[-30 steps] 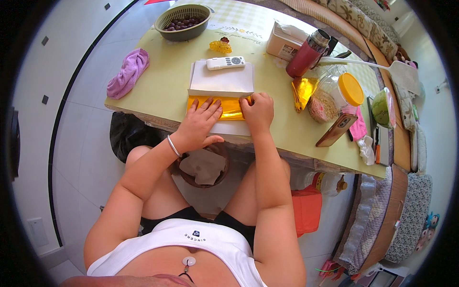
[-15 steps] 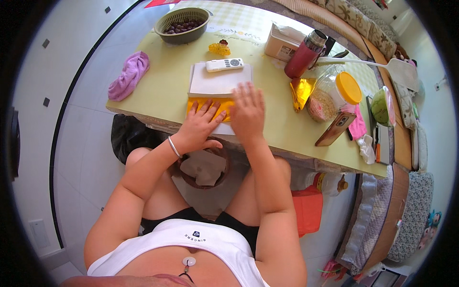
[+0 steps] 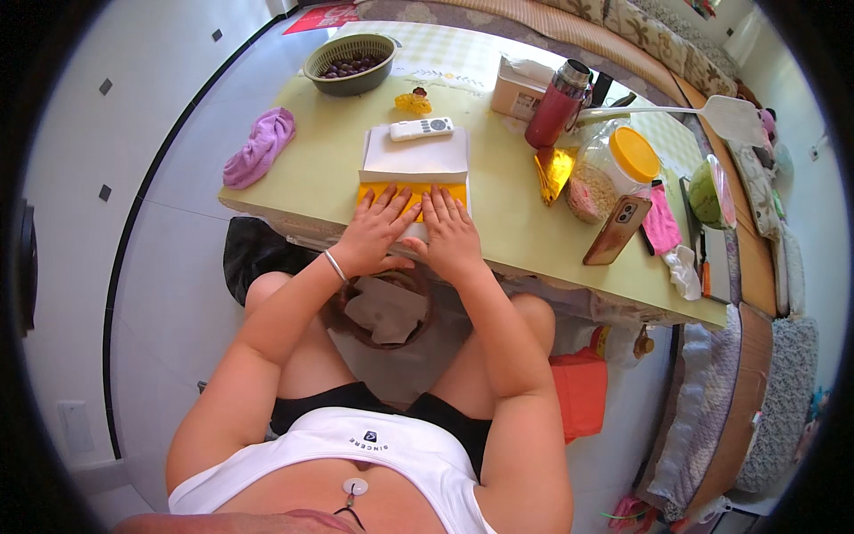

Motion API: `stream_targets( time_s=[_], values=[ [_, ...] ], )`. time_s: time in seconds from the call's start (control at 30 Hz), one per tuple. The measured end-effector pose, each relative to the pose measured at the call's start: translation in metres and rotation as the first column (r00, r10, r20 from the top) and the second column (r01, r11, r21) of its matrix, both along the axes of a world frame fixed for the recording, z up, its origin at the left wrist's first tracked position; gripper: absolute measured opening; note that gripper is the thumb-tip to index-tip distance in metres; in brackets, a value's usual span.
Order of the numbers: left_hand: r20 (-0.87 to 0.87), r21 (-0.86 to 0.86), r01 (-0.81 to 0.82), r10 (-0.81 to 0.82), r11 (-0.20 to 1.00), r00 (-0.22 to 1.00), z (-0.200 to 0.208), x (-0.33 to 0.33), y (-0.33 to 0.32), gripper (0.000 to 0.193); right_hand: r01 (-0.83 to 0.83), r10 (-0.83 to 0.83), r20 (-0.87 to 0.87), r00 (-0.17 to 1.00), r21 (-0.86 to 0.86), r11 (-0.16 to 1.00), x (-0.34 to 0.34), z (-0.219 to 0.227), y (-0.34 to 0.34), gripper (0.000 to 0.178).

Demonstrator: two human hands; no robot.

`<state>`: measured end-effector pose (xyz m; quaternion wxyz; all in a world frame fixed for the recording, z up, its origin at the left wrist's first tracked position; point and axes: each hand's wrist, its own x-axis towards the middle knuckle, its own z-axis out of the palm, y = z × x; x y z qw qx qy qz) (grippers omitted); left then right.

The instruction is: The person folds a yellow sheet of paper into a triangular shape on a table. They repeatedly fold and unfold the paper, pressing the creases to form a neat triangle.

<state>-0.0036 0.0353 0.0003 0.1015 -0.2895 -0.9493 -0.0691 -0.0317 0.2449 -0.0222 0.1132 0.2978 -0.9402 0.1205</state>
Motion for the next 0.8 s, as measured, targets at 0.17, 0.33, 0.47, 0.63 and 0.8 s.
stream_targets(
  time_s=[0.17, 0.33, 0.47, 0.63, 0.8],
  values=[
    [0.033, 0.08, -0.123, 0.12, 0.989, 0.992, -0.011, 0.005, -0.013, 0.091, 0.074, -0.073, -0.03, 0.997, 0.04, 0.996, 0.007, 0.009, -0.005, 0.088],
    [-0.061, 0.095, -0.15, 0.156, 0.984, 0.986, -0.018, 0.014, -0.025, 0.082, 0.033, -0.032, 0.052, 0.998, -0.018, 0.999, 0.0, 0.007, 0.005, 0.079],
    [-0.064, 0.075, -0.121, 0.126, 0.99, 0.99, -0.018, 0.007, -0.034, 0.076, 0.031, -0.027, 0.081, 0.996, -0.041, 0.999, -0.004, 0.007, 0.022, 0.068],
    [0.032, 0.122, -0.106, 0.103, 0.987, 0.994, -0.003, -0.013, -0.046, 0.056, -0.023, 0.032, 0.068, 0.997, -0.131, 0.991, -0.003, 0.016, 0.044, 0.048],
    [-0.151, 0.047, -0.125, 0.131, 0.991, 0.98, 0.029, -0.016, -0.001, 0.032, -0.098, 0.093, -0.031, 0.995, -0.26, 0.961, -0.002, 0.02, 0.054, 0.025]
  ],
)
